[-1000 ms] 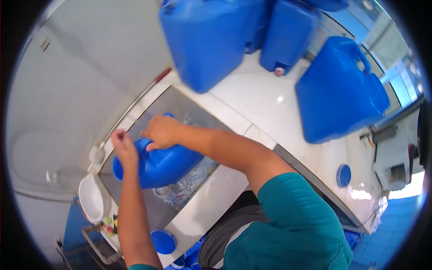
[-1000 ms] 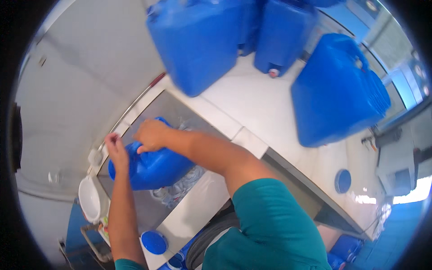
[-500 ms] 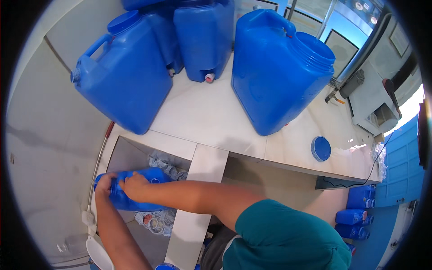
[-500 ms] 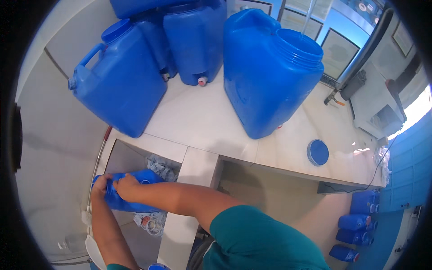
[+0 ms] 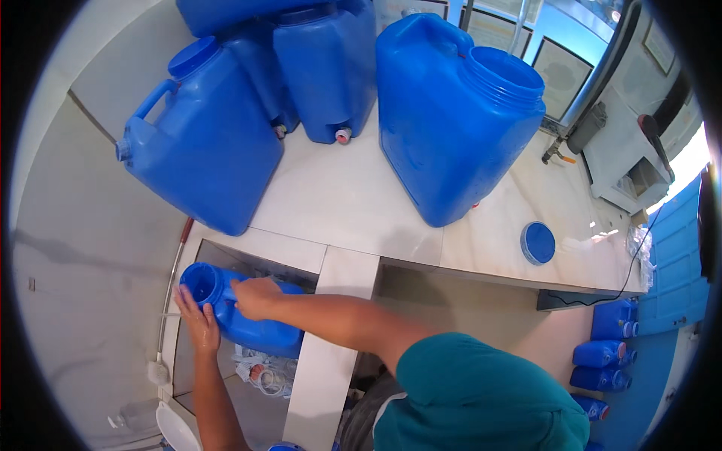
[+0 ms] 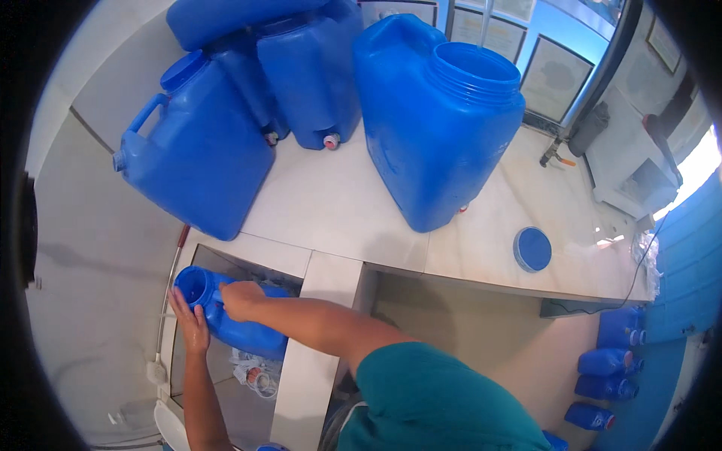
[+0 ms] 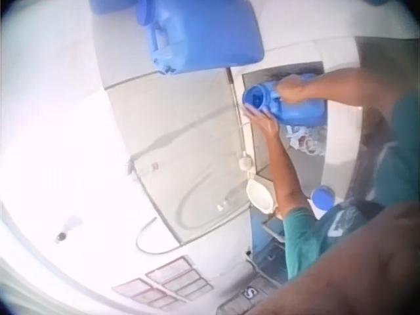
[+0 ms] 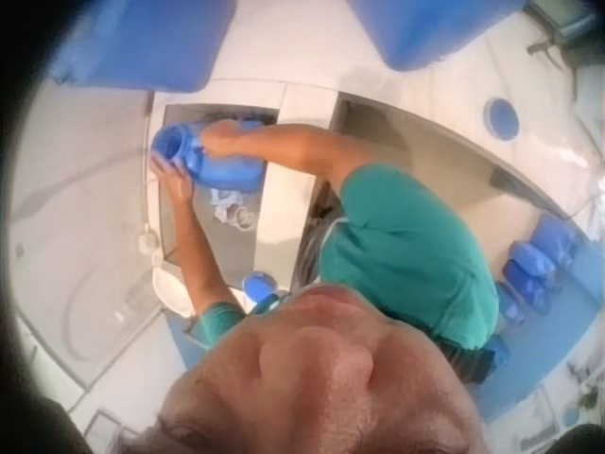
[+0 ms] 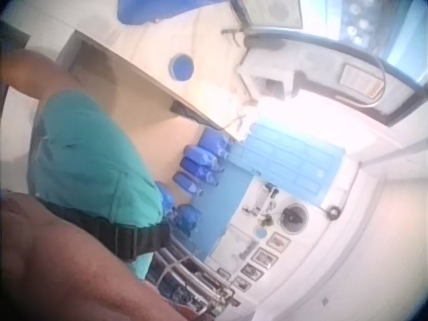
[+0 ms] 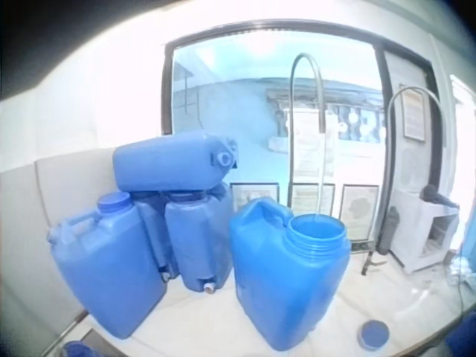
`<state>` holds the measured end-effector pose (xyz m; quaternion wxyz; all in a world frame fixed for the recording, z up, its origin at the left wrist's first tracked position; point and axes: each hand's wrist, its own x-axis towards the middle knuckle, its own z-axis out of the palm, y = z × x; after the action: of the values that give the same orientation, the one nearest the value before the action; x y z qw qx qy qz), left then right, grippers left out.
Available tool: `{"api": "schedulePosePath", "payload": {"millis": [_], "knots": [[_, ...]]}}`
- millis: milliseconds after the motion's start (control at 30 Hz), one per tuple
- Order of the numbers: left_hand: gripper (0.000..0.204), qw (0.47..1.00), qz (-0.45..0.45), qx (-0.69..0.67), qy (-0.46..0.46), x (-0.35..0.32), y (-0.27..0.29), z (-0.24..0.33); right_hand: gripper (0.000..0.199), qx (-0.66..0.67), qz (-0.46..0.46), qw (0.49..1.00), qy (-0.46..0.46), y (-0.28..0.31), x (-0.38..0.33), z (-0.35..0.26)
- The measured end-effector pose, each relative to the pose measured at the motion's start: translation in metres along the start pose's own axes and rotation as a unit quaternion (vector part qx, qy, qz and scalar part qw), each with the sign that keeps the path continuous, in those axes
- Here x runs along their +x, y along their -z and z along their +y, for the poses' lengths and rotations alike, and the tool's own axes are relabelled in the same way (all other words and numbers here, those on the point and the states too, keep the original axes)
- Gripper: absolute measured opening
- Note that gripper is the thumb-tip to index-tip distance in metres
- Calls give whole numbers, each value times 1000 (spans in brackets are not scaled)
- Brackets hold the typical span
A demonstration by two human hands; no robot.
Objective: The person applies plastic seals to the caps of blue water jugs, uses a heat gun to shrink the seals onto the caps, and washes a jug with a sponge and water at a sink. They also use scissors to cut plastic material for a cap.
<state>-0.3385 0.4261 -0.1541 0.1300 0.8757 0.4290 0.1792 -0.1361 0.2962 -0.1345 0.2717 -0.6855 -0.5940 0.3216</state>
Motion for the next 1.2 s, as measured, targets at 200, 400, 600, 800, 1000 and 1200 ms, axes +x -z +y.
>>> {"api": "schedulePosePath", "payload": {"millis": [200,400,600,800,1000,1200], "knots": [[67,781,59,-581,219,-20,11,-82,50,112,69,986,100,79,-60,-13],[34,974,44,-161,152,21,57,-105,43,386,53,921,31,137,-97,30],[42,933,93,-252,241,28,97,-70,43,429,39,902,-29,130,-100,29],[57,976,160,122,-87,-29,16,143,49,483,71,867,-102,99,-87,50],[61,975,105,-114,158,-23,79,-34,55,457,79,883,-68,109,-123,18],[57,941,-86,-271,182,1,127,-43,57,449,94,886,-68,107,-134,19]]}}
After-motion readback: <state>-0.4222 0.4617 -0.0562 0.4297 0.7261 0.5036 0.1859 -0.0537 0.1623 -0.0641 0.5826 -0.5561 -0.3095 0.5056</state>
